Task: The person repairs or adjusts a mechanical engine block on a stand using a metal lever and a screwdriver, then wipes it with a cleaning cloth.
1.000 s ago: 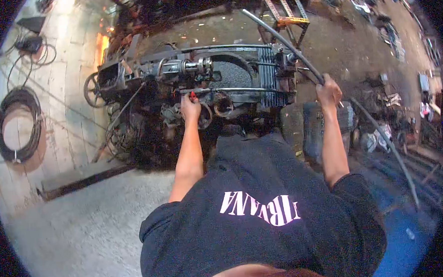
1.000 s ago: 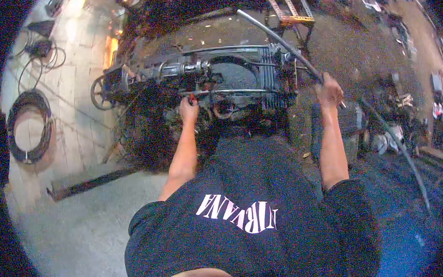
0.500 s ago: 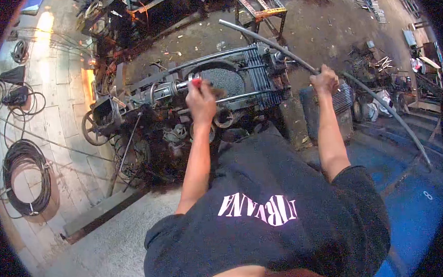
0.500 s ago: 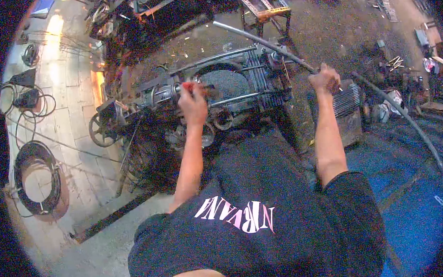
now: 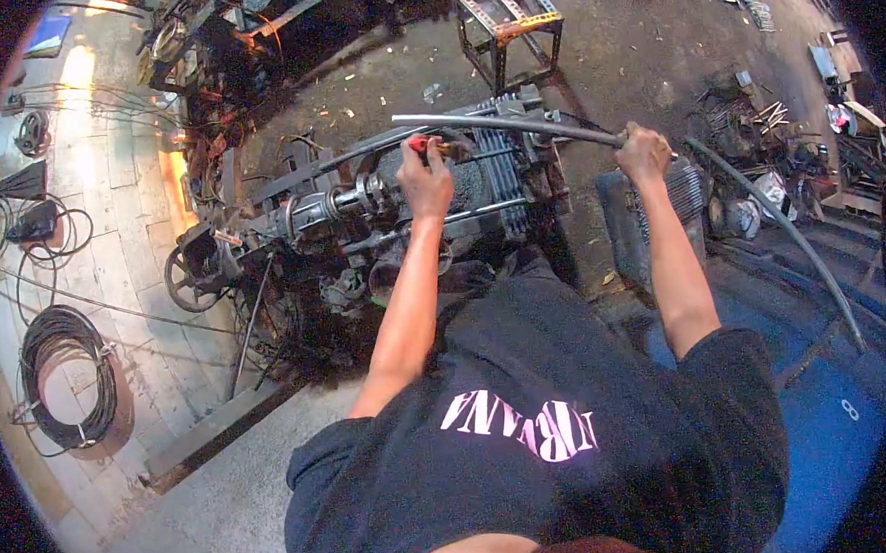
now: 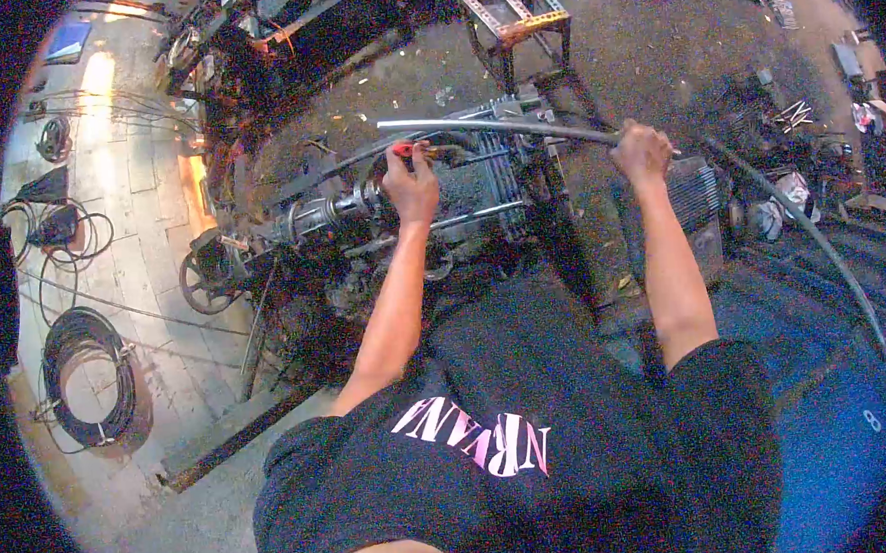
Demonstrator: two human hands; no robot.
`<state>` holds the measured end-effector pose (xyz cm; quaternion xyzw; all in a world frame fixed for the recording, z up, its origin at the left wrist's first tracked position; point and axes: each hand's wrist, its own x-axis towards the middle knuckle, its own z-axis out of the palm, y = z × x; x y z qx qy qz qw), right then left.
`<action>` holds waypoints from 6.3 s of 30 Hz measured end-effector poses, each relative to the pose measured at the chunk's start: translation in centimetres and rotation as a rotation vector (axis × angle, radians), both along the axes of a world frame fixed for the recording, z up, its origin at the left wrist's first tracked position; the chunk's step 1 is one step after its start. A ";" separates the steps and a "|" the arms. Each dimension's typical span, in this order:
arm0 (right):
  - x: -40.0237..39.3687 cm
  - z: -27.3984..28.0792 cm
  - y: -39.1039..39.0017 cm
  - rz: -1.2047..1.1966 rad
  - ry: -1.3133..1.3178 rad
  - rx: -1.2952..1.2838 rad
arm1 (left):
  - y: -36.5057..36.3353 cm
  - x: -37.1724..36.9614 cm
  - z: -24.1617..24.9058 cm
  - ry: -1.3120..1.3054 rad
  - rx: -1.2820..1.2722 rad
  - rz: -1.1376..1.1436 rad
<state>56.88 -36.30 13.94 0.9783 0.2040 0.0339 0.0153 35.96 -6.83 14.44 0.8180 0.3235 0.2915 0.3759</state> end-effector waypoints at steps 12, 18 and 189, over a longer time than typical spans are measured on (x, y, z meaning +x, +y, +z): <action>-0.7 3.1 0.7 0.005 0.120 -0.008 | -2.1 2.1 1.2 -0.019 0.094 -0.005; -0.6 2.5 0.2 0.025 0.128 0.063 | -2.8 2.1 -0.5 -0.001 0.076 -0.018; -45.7 12.4 50.7 1.458 0.327 0.309 | 2.0 -46.8 -0.4 -0.354 -0.283 0.821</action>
